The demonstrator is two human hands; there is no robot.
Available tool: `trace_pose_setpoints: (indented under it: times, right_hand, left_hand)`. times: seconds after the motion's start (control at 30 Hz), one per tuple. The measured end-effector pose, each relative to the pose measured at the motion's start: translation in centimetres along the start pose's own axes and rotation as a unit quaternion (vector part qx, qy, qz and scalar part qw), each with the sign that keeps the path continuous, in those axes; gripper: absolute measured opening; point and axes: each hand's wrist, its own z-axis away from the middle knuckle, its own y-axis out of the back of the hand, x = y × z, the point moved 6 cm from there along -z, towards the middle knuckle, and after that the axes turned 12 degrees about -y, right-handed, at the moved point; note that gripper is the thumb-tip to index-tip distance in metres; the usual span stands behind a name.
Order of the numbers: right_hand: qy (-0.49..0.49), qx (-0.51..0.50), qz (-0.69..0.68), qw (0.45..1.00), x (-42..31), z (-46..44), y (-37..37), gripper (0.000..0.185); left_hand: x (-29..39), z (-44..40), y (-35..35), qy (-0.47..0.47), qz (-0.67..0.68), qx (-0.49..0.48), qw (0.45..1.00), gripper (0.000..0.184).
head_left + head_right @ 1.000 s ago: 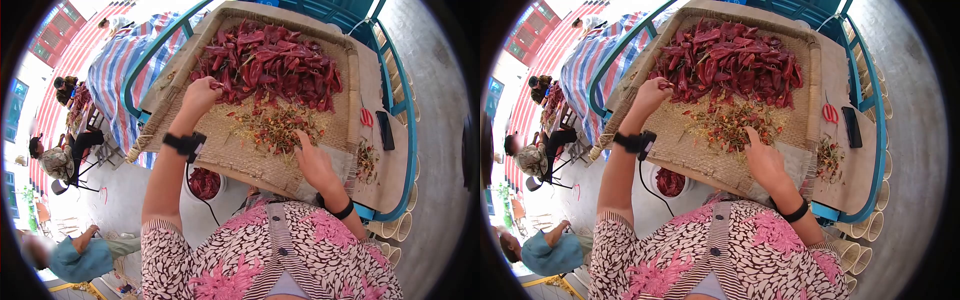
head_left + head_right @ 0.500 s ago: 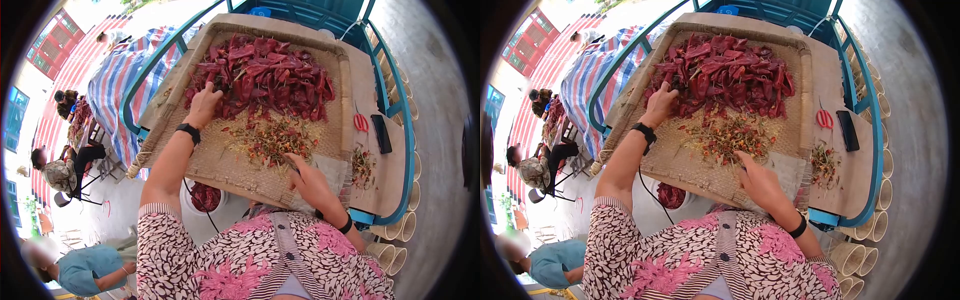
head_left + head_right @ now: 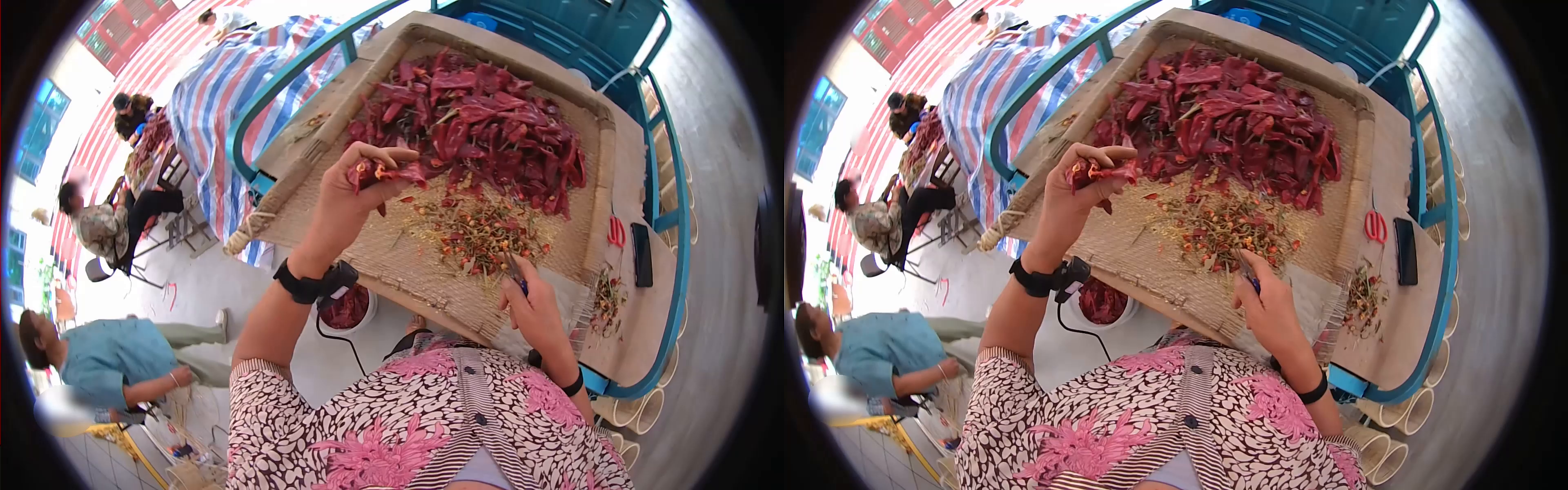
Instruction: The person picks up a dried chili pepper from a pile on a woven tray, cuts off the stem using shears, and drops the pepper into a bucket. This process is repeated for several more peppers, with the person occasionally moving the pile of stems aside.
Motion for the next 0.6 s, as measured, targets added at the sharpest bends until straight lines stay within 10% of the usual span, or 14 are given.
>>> trace_pose_setpoints:
  times: [0.6]
  right_hand:
    - [-0.069, -0.078, -0.227, 0.968, -0.4, -0.7, -3.5, 0.034]
  left_hand:
    - [1.6, 21.5, 12.4, 0.101, -0.049, 0.328, 0.938, 0.017]
